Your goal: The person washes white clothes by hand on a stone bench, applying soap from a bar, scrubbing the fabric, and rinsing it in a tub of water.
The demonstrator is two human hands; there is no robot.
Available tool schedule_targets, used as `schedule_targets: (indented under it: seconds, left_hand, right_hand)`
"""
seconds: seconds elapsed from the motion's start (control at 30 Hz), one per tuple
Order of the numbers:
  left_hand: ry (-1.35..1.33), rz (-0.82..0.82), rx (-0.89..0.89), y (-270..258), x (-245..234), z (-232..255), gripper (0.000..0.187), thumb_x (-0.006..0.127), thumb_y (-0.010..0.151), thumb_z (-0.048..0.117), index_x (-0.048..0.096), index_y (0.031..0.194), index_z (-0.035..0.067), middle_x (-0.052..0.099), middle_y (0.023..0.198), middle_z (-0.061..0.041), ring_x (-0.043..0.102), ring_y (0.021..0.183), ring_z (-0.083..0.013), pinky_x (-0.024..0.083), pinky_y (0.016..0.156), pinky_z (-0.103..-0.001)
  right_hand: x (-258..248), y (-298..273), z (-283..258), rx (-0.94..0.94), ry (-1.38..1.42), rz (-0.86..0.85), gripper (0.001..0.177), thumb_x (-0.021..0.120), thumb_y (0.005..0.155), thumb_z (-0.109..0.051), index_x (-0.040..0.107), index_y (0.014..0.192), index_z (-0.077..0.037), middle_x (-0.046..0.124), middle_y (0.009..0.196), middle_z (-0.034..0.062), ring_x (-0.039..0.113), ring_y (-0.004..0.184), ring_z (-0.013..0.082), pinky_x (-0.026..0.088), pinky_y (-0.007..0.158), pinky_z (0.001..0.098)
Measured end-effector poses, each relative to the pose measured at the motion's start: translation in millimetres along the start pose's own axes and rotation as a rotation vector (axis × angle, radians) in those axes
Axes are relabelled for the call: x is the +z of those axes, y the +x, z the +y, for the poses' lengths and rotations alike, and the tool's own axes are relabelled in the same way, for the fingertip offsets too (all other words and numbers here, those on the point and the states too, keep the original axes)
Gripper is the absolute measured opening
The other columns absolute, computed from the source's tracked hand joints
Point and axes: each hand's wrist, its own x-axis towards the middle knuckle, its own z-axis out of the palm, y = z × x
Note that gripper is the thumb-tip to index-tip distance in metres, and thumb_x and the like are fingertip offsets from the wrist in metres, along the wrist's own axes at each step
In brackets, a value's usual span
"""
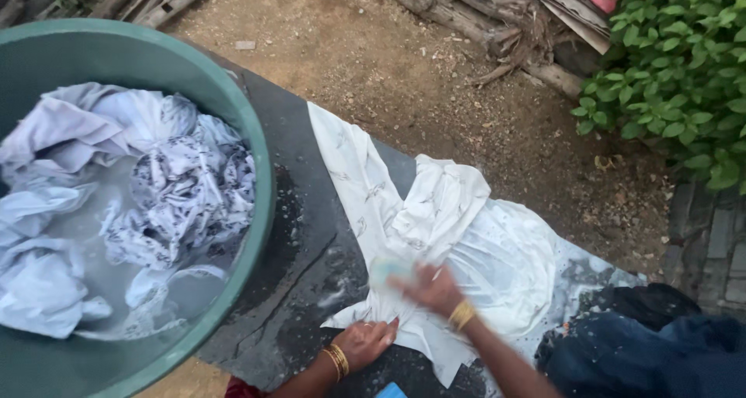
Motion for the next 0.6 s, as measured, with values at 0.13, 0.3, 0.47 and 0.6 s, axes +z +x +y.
schedule_targets:
  seconds: [0.13, 0.3, 0.47, 0.6]
  left_hand:
    - [-0.040, -0.071, -0.035, 9, -2, 4, 0.041, 0.052, 0.099, 0.014, 0.059, 0.137, 0.001, 0.058, 0.087, -0.010, 0.066, 0.071, -0.0243, 0.054, 0.058, -0.040]
    - [-0.074, -0.031, -0.049, 10, -9, 7, 0.052, 0.053, 0.093, 0.012, 0.055, 0.143, -0.002, 0.058, 0.086, -0.009, 0.065, 0.068, -0.0229, 0.055, 0.058, -0.039]
    - [-0.079, -0.094, 0.028, 9, -18, 5, 0.057, 0.054, 0.092, 0.015, 0.053, 0.148, 0.000, 0.060, 0.088, -0.008, 0.065, 0.073, -0.0252, 0.054, 0.061, -0.042]
    - [-0.124, -0.066, 0.019, 9, -24, 10, 0.060, 0.055, 0.097, 0.016, 0.049, 0.153, -0.003, 0.059, 0.088, -0.009, 0.064, 0.071, -0.0253, 0.054, 0.062, -0.041]
  right_hand:
    - [16, 9, 112, 0.444, -0.220, -0.089, 0.052, 0.059, 0.091, -0.030, 0.057, 0.143, -0.034, 0.064, 0.113, 0.0114, 0.063, 0.085, 0.0284, 0.052, 0.058, 0.0458]
    - [11, 21, 72, 0.850, -0.140, -0.213, 0.051, 0.057, 0.096, -0.029, 0.056, 0.147, -0.022, 0.063, 0.093, 0.0228, 0.063, 0.074, 0.0335, 0.052, 0.056, 0.0432]
    - [-27, 5, -18, -0.010, 0.087, 0.160, 0.043, 0.063, 0.090, -0.035, 0.064, 0.132, -0.041, 0.066, 0.099, 0.0123, 0.063, 0.085, 0.0247, 0.052, 0.073, 0.0392]
    - [3, 23, 108, 0.235, -0.216, -0.049, 0.050, 0.061, 0.091, -0.039, 0.054, 0.141, -0.041, 0.063, 0.097, 0.0180, 0.062, 0.079, 0.0314, 0.050, 0.064, 0.0436]
